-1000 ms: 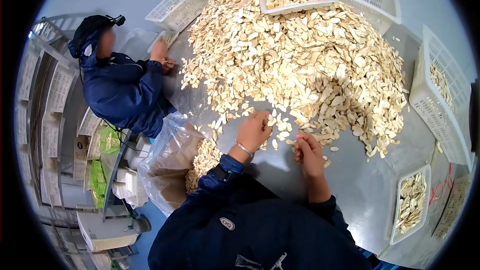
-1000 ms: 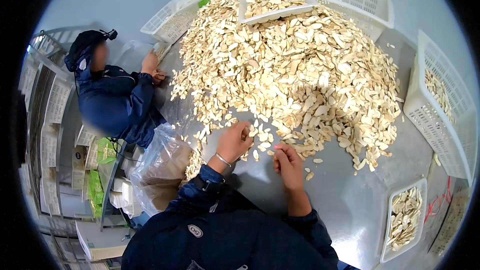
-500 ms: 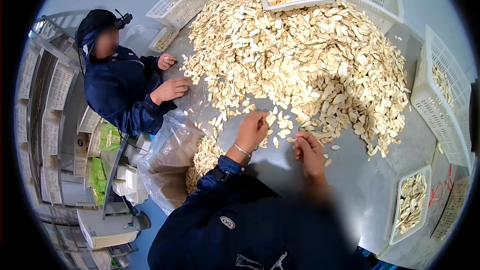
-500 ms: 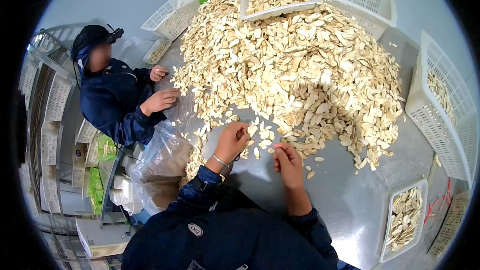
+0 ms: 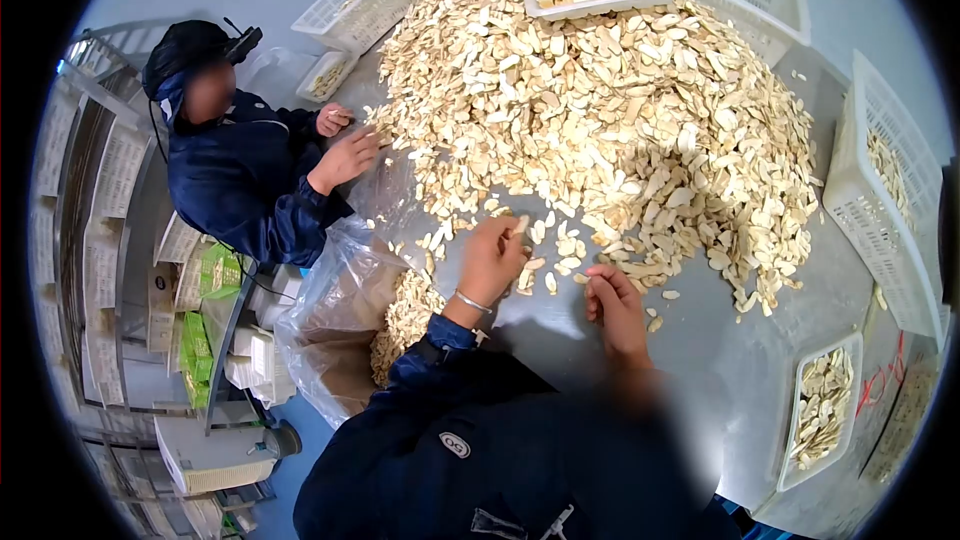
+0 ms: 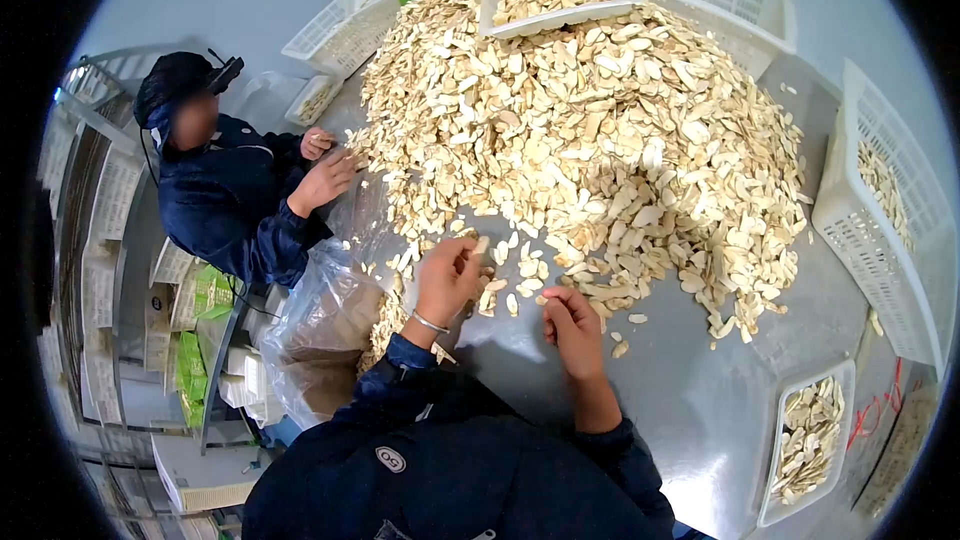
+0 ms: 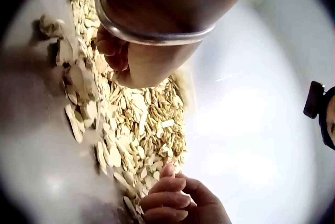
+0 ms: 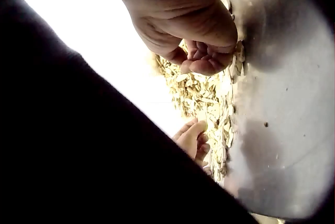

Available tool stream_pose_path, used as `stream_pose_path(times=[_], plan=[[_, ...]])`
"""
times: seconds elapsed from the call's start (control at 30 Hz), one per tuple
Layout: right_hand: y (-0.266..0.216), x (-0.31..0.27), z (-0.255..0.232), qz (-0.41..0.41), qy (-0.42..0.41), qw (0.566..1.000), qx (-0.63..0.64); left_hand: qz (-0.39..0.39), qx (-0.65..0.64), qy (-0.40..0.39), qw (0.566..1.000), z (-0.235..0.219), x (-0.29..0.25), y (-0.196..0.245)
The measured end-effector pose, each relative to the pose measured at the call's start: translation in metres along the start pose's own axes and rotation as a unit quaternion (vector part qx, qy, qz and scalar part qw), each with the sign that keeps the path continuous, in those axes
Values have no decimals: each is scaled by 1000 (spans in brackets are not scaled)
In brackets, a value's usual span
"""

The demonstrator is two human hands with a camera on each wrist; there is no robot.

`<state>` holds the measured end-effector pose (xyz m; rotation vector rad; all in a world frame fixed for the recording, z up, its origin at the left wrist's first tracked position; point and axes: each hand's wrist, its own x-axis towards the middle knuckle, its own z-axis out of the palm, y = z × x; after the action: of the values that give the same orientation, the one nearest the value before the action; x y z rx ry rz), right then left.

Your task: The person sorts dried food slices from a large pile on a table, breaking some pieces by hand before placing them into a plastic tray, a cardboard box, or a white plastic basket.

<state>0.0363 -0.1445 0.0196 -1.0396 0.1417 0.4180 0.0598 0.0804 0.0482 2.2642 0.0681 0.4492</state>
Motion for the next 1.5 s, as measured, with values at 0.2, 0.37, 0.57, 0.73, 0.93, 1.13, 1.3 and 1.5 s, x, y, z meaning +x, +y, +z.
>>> stream_pose_path(times=[0.2, 0.37, 0.57, 0.73, 0.93, 1.13, 1.3, 1.5], plan=[[2, -1, 2, 6, 14, 1000, 4, -88, -67, 15, 994, -27, -13, -44], [4, 0, 4, -2, 10, 1000, 6, -144, -235, -41, 960, -29, -26, -58], [-2, -3, 7, 3, 9, 1000, -9, -135, -160, -11, 978, -33, -26, -53], [1, -3, 7, 4, 4, 1000, -1, 56, 131, 12, 990, -37, -6, -35], [0, -2, 2, 4, -1, 1000, -8, 151, 129, -108, 974, 4, 19, -2], [1, -2, 5, -5, 2, 1000, 0, 113, 169, -117, 972, 15, 17, -6], [-1, -3, 5, -3, 3, 1000, 9, 81, 136, -118, 980, 12, 11, -6], [0, -4, 3, 1, -18, 1000, -18, 28, -29, -114, 993, 6, 6, 2]])
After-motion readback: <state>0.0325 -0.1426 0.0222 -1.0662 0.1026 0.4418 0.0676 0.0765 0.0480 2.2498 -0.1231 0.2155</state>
